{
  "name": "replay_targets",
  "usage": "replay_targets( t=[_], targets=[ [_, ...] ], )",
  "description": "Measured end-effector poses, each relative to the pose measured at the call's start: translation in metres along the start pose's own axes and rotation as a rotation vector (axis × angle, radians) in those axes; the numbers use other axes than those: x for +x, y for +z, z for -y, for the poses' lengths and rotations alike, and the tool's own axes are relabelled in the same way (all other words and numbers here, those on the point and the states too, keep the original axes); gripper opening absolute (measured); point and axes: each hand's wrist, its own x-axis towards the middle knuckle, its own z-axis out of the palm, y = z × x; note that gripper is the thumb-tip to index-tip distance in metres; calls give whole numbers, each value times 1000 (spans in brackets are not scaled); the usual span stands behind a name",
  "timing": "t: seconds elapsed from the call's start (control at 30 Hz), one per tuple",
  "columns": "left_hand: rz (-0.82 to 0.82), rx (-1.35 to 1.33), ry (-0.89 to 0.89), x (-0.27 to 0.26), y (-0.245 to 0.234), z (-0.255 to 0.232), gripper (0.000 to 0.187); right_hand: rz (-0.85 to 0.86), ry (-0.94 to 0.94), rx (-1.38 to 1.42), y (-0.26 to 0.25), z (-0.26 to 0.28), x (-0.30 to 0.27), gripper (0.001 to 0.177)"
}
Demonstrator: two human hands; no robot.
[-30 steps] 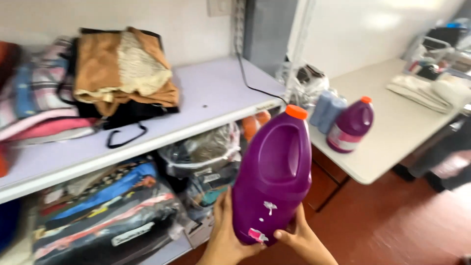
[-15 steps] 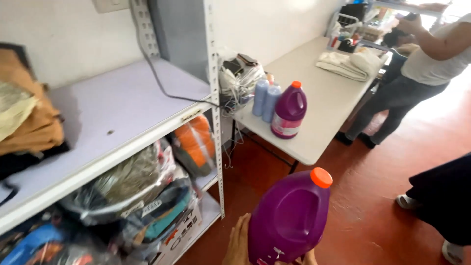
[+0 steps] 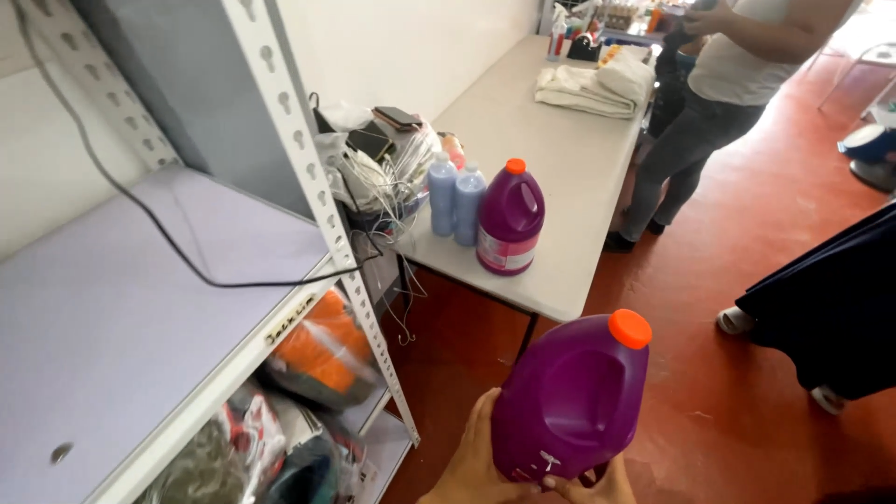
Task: Cleaning and organizing laundry detergent bottles and equipment boxes on storage shelves.
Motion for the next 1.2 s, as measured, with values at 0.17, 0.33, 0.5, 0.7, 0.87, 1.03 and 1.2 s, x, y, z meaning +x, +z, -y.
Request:
replay_targets(
  t=[0.17, 0.33, 0.5, 0.7, 0.87, 1.03, 1.2],
  targets=[
    [-83, -149, 22, 34, -9, -8, 138, 3, -21, 7, 2, 17, 13, 107],
    [-39, -188, -68, 72, -10, -18, 152, 69, -222, 72, -6, 26, 42, 100],
    [-169, -76, -21, 121, 5, -11, 144, 10, 183, 40, -26, 26, 93, 101],
    [-343, 51, -100, 206, 41, 1, 143, 194, -157, -81, -68, 35, 190, 108],
    [-490, 26, -285, 270, 69, -1, 138, 307, -229, -81, -97, 51, 263, 109],
    [-602, -137, -335, 315, 69, -21, 135, 486, -149, -223, -116, 48, 340, 77],
    [-658, -138, -476, 342, 93, 16, 135, 605, -22, -184, -111, 31, 387, 115]
  ],
)
